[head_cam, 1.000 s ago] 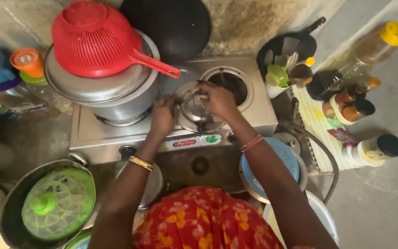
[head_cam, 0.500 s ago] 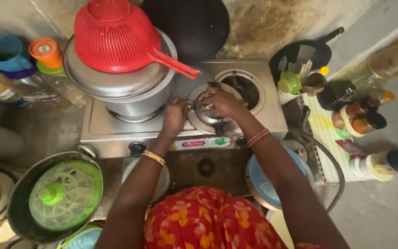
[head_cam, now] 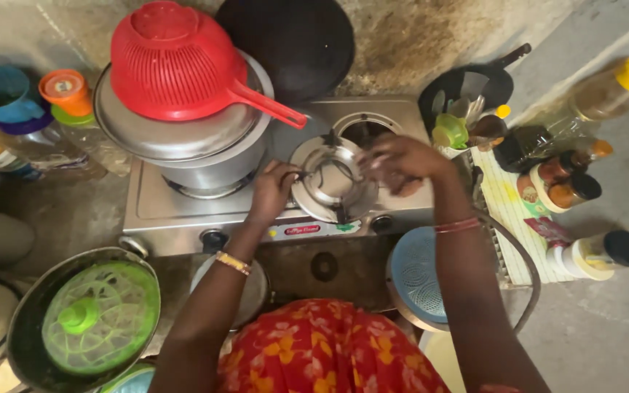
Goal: The recorder cleans the burner caps of a gas stove and then washes rice or grains.
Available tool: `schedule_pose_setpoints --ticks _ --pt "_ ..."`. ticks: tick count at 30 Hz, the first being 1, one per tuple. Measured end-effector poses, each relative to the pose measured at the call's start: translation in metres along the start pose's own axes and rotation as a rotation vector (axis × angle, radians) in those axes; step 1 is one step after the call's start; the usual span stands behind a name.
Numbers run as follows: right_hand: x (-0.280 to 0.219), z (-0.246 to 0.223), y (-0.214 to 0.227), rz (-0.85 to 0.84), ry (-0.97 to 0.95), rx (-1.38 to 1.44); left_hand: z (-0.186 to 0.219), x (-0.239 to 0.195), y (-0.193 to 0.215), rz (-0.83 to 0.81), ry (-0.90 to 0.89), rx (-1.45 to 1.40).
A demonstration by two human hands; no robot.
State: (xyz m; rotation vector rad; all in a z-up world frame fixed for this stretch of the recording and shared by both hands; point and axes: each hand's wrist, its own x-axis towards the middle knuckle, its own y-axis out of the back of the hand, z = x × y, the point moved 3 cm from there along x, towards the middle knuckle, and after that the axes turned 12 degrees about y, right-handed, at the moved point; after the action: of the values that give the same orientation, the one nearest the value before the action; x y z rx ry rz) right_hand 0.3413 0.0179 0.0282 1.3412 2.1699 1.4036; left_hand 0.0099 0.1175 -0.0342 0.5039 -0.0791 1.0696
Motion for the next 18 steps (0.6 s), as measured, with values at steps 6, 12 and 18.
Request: schedule_pose_setpoints --ticks 6,12,18 --pt "-0.058 -0.013 -0.039 0.353 -0.569 -0.139 -0.043 -0.005 -0.012 0.176 0.039 -0.152" --pt "-0.098 0.007 -0.047 0.338 -0.221 -0.584 -0.106 -0.007 -0.016 0.004 0.541 -0.754" --pt "-0.080 -0.007 -0.049 0.529 -0.638 -0.484 -0.087 -0.020 -0.013 -0.233 0.795 -0.650"
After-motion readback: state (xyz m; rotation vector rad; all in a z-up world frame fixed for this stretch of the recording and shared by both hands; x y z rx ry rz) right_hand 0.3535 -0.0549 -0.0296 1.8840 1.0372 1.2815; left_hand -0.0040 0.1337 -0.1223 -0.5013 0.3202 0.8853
